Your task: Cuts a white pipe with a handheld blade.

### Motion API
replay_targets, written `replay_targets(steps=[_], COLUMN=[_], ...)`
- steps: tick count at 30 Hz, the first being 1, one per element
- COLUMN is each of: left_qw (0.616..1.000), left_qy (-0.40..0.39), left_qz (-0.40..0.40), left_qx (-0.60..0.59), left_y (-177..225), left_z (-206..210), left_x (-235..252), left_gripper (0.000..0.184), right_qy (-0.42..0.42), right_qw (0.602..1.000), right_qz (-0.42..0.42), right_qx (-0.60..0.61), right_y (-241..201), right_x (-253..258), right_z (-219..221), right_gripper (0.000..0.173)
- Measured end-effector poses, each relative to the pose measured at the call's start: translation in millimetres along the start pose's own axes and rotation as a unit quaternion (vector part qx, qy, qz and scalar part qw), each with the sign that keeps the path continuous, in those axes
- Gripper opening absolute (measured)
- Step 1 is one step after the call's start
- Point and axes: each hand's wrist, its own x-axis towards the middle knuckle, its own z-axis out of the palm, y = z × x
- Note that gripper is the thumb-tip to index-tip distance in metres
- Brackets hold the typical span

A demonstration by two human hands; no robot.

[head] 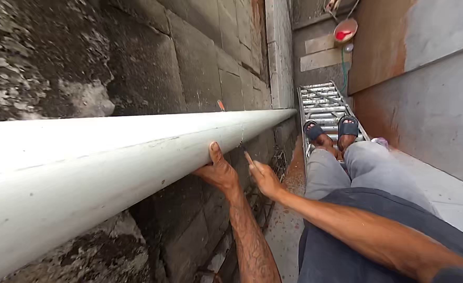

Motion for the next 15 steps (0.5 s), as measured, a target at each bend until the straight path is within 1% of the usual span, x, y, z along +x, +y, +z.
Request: replay_targets(steps=[2, 3, 5, 6, 7, 8, 9, 10, 12, 14, 15], left_qw=[1.0, 1.0, 1.0, 1.0, 1.0, 1.0, 1.0, 1.0, 1.0, 1.0, 1.0], left_qy=[-0.002, -0.002, -0.007, -0.003, -0.001, -0.003, -0.006, -0.005, -0.008, 0.0, 0.002], left_qz=[-0.006, -0.011, -0.009, -0.001, 0.005, 0.008, 0.007, -0.001, -0.015, -0.003, -0.001], left_qx=[0.007, 0.011, 0.02, 0.015, 0.009, 0.002, -0.005, -0.006, 0.001, -0.008, -0.013], left_y=[0, -1, 0, 0, 0, 0, 0, 0, 1, 0, 0], left_z=[-6, -11, -16, -10, -4, 0, 0, -5, -16, -7, -2], left_x=[-4, -7, -7, -4, -2, 0, 0, -4, -9, -3, -1], left_gripper=[0.084, 0.086, 0.087, 0.086, 0.086, 0.086, 0.086, 0.086, 0.088, 0.088, 0.089], right_qy=[-0.004, -0.005, -0.007, -0.007, -0.003, -0.004, -0.01, -0.011, -0.012, -0.015, -0.007], right_qw=[1.0, 1.0, 1.0, 1.0, 1.0, 1.0, 1.0, 1.0, 1.0, 1.0, 1.0], right_qz=[-0.008, -0.019, -0.022, -0.013, -0.006, -0.003, -0.008, -0.018, -0.026, -0.011, -0.002], right_qx=[-0.016, -0.012, -0.003, 0.0, 0.001, -0.002, -0.009, -0.013, -0.001, 0.002, 0.01], right_y=[-18, -13, 10, 16, 14, 3, -9, -12, 2, 14, 11], right_x=[25, 26, -3, -15, -16, -5, 9, 17, 5, -11, -10], right_z=[1, 4, 8, 4, 1, -2, -3, -1, 7, 2, 1], right_gripper=[0.045, 0.044, 0.04, 0.038, 0.037, 0.038, 0.042, 0.045, 0.043, 0.038, 0.037])
